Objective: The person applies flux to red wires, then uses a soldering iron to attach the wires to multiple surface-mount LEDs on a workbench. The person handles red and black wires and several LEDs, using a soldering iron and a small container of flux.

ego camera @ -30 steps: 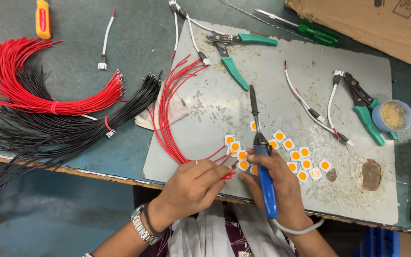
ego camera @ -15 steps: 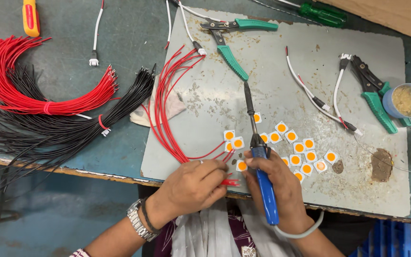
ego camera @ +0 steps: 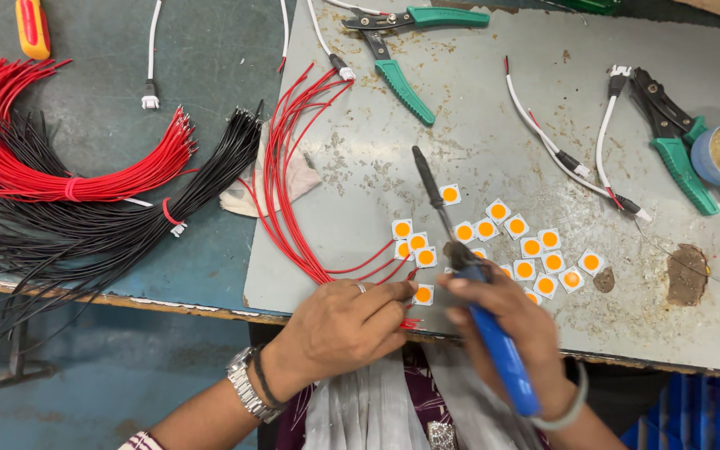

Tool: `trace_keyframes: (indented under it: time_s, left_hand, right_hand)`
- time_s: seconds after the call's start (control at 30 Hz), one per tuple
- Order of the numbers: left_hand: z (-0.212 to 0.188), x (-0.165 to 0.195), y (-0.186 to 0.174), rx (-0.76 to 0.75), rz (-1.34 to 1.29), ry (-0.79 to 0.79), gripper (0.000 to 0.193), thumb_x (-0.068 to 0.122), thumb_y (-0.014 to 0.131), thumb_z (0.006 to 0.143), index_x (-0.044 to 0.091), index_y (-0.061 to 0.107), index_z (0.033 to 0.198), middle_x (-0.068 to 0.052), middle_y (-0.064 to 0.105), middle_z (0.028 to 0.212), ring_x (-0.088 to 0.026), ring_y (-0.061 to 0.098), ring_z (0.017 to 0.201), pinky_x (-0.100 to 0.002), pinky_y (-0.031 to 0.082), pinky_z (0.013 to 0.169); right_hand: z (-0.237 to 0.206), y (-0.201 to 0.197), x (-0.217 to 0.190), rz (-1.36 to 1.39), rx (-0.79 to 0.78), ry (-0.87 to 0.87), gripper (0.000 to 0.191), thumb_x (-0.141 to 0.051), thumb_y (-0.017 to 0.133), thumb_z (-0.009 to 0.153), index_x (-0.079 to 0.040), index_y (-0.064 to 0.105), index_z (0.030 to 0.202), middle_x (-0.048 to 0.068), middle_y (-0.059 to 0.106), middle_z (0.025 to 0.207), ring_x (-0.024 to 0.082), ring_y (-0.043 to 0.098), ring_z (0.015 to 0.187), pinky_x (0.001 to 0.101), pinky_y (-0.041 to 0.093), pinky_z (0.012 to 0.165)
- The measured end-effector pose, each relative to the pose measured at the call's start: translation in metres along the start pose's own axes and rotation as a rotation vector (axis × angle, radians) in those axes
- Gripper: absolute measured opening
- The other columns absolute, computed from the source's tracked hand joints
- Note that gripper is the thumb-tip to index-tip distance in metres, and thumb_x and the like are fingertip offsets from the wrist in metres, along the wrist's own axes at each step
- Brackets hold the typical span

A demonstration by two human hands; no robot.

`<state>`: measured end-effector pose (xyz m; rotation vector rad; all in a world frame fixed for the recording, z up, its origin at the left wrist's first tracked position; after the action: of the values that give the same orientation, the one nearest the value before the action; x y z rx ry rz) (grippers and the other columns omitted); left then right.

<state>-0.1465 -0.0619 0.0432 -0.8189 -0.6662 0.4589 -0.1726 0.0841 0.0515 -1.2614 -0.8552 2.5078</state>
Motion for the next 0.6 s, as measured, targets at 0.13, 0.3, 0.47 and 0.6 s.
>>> trace_keyframes:
  time_s: [0.13,0.3,0.47,0.6]
  left_hand:
    - [0.001,0.002,0.000,0.008,0.031,-0.013,0.019,0.017,0.077,0.082,0.005,0.065,0.091,-0.004,0.070,0.109,-0.016,0.059,0.064,-0.033,0.050,0.059]
    - [0.002,0.003,0.001,0.019,0.039,-0.020,0.018,0.016,0.077,0.083,0.004,0.065,0.090,-0.006,0.070,0.110,-0.016,0.056,0.060,-0.033,0.049,0.057]
    - [0.001,0.004,0.003,0.007,0.045,-0.019,0.018,0.018,0.076,0.084,0.005,0.064,0.089,-0.006,0.070,0.109,-0.017,0.056,0.059,-0.033,0.049,0.057]
    - [0.001,0.003,0.004,0.008,0.040,-0.027,0.018,0.017,0.076,0.085,0.004,0.066,0.091,-0.006,0.070,0.110,-0.016,0.057,0.061,-0.033,0.049,0.058]
  right_hand:
    - [-0.019,-0.050,0.007,0.083,0.180,0.047,0.044,-0.020,0.070,0.101,0.002,0.057,0.137,0.019,0.074,0.109,0.024,0.077,0.093,0.0303,0.061,0.084]
    - [-0.070,-0.109,0.041,0.202,0.229,0.469,0.048,-0.035,0.068,0.100,0.002,0.066,0.131,0.021,0.074,0.095,0.013,0.063,0.061,0.0242,0.051,0.062]
    - [-0.075,-0.122,0.046,0.139,0.107,0.438,0.020,-0.020,0.069,0.095,-0.002,0.073,0.105,0.017,0.073,0.093,0.014,0.068,0.067,0.0243,0.056,0.063]
    - [-0.050,-0.099,0.036,-0.004,-0.082,0.309,0.018,-0.013,0.074,0.083,-0.001,0.077,0.097,0.010,0.070,0.082,0.013,0.065,0.062,0.0221,0.051,0.055]
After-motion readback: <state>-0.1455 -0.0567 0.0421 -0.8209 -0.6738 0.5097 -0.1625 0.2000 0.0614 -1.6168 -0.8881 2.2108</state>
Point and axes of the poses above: each hand's wrist, its own z-axis towards the middle knuckle, its own y-axis out of the palm, x = y × z, the point moved 10 cm from there along z, towards the middle knuckle
